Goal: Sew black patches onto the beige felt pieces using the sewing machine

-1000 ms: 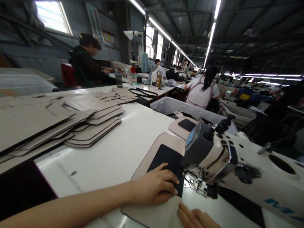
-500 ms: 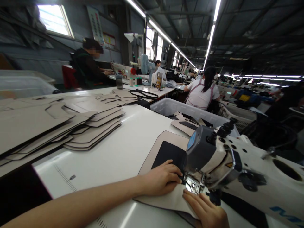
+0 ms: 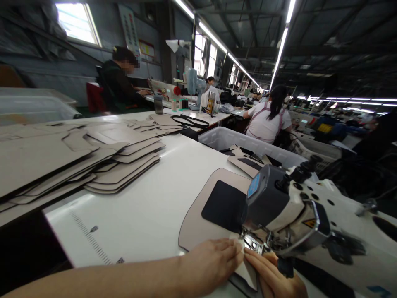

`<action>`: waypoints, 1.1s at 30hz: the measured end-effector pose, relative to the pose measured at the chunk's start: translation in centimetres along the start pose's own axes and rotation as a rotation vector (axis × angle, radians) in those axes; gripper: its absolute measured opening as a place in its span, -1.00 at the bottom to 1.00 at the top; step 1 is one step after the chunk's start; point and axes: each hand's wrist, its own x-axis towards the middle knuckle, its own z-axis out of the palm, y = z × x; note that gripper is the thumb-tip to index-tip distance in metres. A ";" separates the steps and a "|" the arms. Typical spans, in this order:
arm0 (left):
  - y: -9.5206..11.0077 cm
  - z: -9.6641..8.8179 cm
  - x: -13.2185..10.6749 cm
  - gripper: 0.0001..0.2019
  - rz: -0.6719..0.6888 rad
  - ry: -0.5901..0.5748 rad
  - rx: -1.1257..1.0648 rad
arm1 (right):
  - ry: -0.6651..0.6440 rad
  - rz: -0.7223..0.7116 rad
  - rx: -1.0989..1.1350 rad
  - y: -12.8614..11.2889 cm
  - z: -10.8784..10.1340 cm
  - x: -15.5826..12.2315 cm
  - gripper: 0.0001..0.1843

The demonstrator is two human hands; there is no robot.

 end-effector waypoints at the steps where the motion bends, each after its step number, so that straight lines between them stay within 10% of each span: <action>1: -0.1 0.1 0.0 -0.65 0.018 -0.002 -0.009 | -0.003 0.000 -0.006 0.0 0.0 0.0 -0.49; 20: -8.6 -1.3 2.8 -0.66 0.216 -0.027 -0.395 | 0.007 -0.005 0.038 -0.8 -0.9 1.3 -0.56; 33: -5.5 0.9 1.6 -0.71 -0.068 0.076 -0.068 | 0.007 -0.084 -0.120 -0.8 -1.0 1.6 -0.54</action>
